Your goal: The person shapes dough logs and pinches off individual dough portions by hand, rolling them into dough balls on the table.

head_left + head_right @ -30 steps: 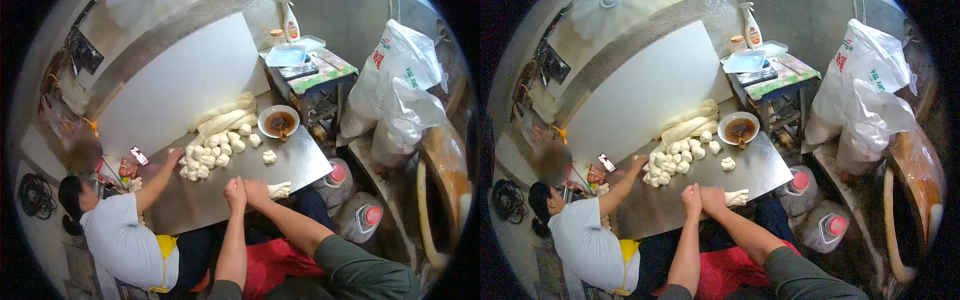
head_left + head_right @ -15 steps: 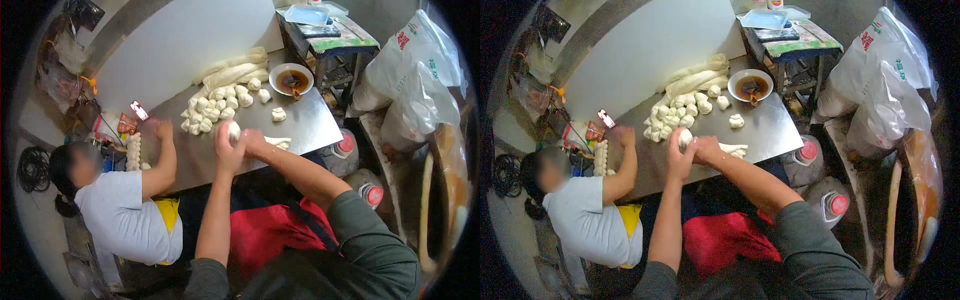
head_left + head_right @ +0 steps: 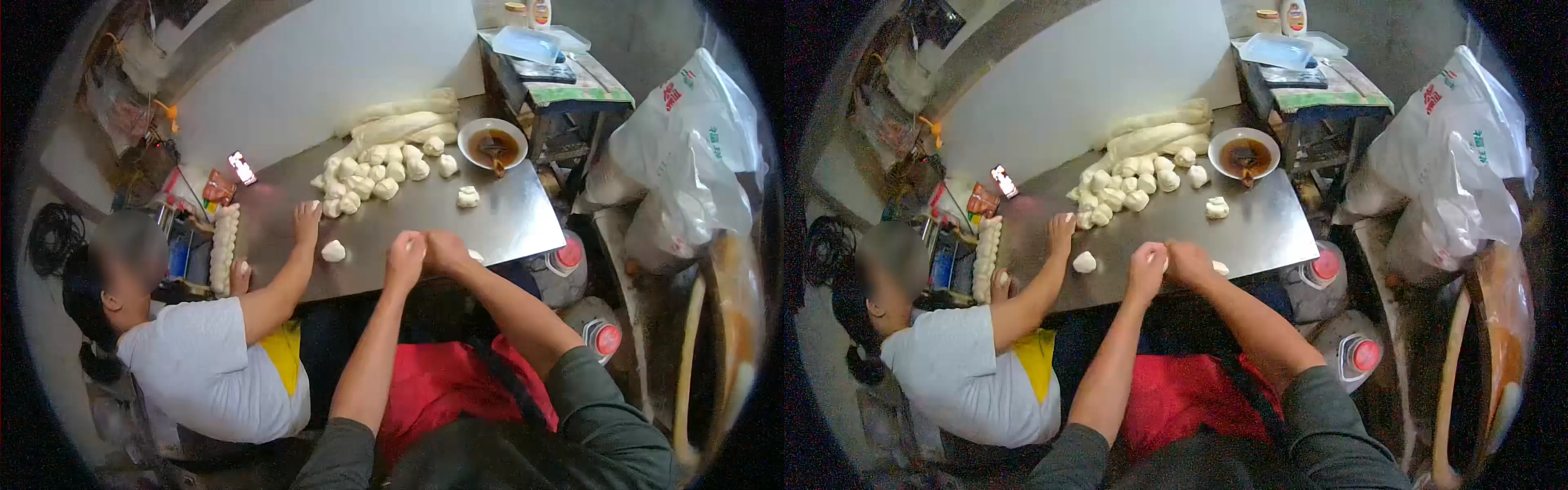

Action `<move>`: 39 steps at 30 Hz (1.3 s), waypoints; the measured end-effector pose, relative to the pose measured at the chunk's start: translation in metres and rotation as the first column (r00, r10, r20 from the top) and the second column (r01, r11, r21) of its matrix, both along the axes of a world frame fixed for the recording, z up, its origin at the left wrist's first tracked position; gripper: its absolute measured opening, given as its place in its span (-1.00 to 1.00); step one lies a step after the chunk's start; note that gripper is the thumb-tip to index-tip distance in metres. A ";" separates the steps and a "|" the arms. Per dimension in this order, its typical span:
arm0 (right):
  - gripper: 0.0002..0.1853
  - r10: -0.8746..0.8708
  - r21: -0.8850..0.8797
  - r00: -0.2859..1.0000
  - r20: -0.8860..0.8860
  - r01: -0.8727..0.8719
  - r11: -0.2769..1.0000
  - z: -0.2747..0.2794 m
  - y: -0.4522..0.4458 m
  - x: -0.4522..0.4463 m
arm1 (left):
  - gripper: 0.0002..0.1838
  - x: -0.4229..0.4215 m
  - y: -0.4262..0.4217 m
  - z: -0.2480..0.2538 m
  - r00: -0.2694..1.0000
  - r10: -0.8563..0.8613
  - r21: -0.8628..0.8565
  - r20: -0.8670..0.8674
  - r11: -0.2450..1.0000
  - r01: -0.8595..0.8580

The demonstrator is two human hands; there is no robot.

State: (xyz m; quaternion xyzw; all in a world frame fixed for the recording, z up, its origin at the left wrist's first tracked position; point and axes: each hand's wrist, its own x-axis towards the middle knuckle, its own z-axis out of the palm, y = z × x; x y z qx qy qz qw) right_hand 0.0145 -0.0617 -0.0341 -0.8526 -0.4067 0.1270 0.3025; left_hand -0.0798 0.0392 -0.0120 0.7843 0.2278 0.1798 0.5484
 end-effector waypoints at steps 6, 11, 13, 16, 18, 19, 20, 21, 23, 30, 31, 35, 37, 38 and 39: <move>-0.77 -0.042 0.130 0.999 0.032 0.038 0.991 -0.001 -0.002 -0.025 | -0.57 0.008 -0.028 0.000 0.916 0.384 0.131 0.119 0.908 -0.397; -0.85 -0.106 0.077 0.966 0.238 0.090 0.993 -0.018 0.007 -0.037 | -0.53 -0.019 0.000 -0.006 0.899 0.436 0.139 0.047 0.888 -0.438; -0.86 -0.105 0.041 0.952 0.289 0.097 0.994 -0.019 0.009 -0.036 | -0.54 -0.037 0.023 -0.018 0.828 0.559 0.289 0.037 0.787 -0.544; -0.85 -0.088 -0.009 0.956 0.279 0.094 0.996 -0.007 0.009 -0.037 | -0.59 -0.066 0.068 -0.028 0.717 0.696 0.583 0.041 0.566 -0.583; -0.83 -0.089 -0.012 0.963 0.253 0.095 0.995 -0.004 0.010 -0.037 | -0.63 -0.071 0.087 -0.029 0.693 0.719 0.633 -0.052 0.560 -0.534; -0.82 -0.107 0.022 0.955 0.276 0.105 0.994 -0.008 0.011 -0.037 | -0.65 -0.068 0.098 -0.027 0.763 0.647 0.675 0.020 0.554 -0.487; -0.81 -0.124 0.054 0.947 0.297 0.113 0.992 -0.012 0.011 -0.039 | -0.67 -0.063 0.108 -0.026 0.823 0.562 0.717 0.085 0.539 -0.442; -0.81 -0.120 0.051 0.947 0.297 0.110 0.993 -0.012 0.011 -0.040 | -0.73 -0.056 0.115 -0.012 0.887 0.415 0.680 0.202 0.593 -0.432; -0.79 -0.113 0.009 0.952 0.285 0.116 0.993 -0.008 0.011 -0.038 | -0.73 -0.030 0.112 0.018 0.883 0.349 0.692 0.313 0.554 -0.464; -0.69 -0.097 0.166 0.987 0.131 0.075 0.983 -0.021 0.008 -0.026 | -0.51 0.006 0.019 -0.016 0.995 -0.059 0.217 -0.079 0.973 0.075; -0.67 -0.117 0.226 0.988 0.099 0.093 0.970 -0.026 0.008 -0.024 | -0.51 0.008 0.021 -0.009 0.996 -0.057 0.226 -0.073 0.971 0.073; -0.69 -0.125 0.296 0.991 0.048 0.105 0.949 -0.022 -0.001 -0.024 | -0.56 0.001 0.004 0.012 0.986 0.007 0.223 -0.169 0.974 0.031; -0.57 -0.036 0.395 0.992 -0.123 0.082 0.915 -0.015 0.001 -0.014 | -0.59 0.008 -0.007 0.008 0.993 0.120 0.308 -0.022 0.945 -0.108; -0.57 -0.031 0.402 0.992 -0.124 0.079 0.912 -0.016 0.001 -0.016 | -0.58 0.012 -0.012 0.000 0.984 0.168 0.414 0.058 0.893 -0.176; -0.51 -0.042 0.508 0.999 -0.003 0.038 0.860 -0.011 -0.002 -0.017 | -0.60 0.017 -0.014 0.004 0.980 0.194 0.378 -0.036 0.911 -0.166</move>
